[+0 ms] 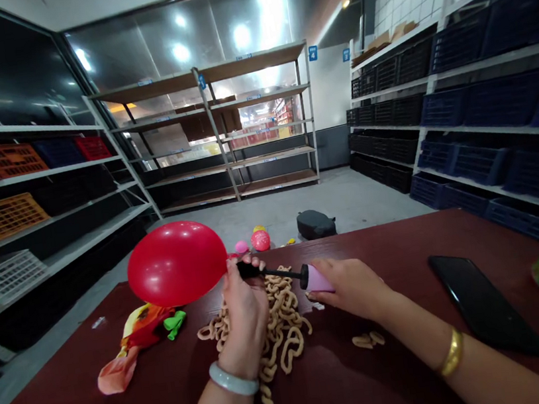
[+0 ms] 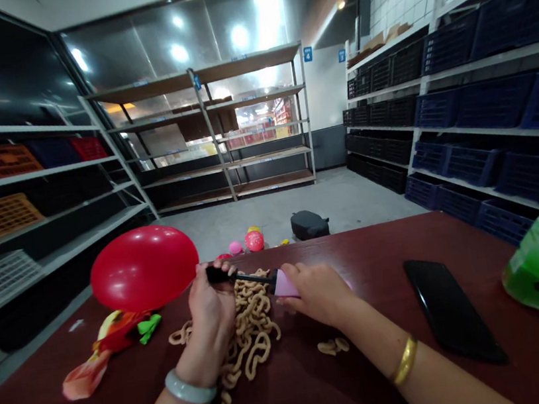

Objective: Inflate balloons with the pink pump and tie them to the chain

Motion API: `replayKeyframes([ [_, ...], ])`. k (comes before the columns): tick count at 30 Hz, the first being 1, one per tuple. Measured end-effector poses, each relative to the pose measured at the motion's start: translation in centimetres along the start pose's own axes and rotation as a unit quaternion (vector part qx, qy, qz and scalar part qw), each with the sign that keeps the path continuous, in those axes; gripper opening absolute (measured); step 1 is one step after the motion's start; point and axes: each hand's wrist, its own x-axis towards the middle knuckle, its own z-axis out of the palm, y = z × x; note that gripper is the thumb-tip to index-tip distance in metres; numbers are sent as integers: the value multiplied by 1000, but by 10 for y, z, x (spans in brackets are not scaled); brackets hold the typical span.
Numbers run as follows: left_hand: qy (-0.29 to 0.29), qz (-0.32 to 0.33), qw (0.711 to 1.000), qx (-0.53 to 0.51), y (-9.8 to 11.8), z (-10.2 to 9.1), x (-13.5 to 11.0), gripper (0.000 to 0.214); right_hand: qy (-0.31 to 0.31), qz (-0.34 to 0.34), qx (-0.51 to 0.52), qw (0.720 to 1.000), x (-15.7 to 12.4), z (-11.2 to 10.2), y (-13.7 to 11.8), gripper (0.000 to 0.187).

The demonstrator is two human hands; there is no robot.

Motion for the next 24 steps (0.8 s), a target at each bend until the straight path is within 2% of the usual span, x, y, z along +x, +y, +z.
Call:
replayKeyframes([
  [5, 4, -42, 999, 30, -24, 12, -34, 19, 4, -2, 16, 1000, -2, -2, -12, 48],
  [10, -10, -53, 998, 33, -23, 21, -48, 19, 17, -11, 54, 998, -3, -2, -24, 56],
  [15, -2, -33, 999, 38, -6, 18, -26, 15, 15, -9, 74, 997, 0, 2, -22, 57],
  [21, 30, 31, 999, 31, 39, -2, 20, 13, 7, -18, 54, 998, 2, 10, -9, 57],
  [24, 38, 50, 998, 18, 49, -10, 30, 14, 12, -17, 31, 999, 2, 11, -5, 57],
])
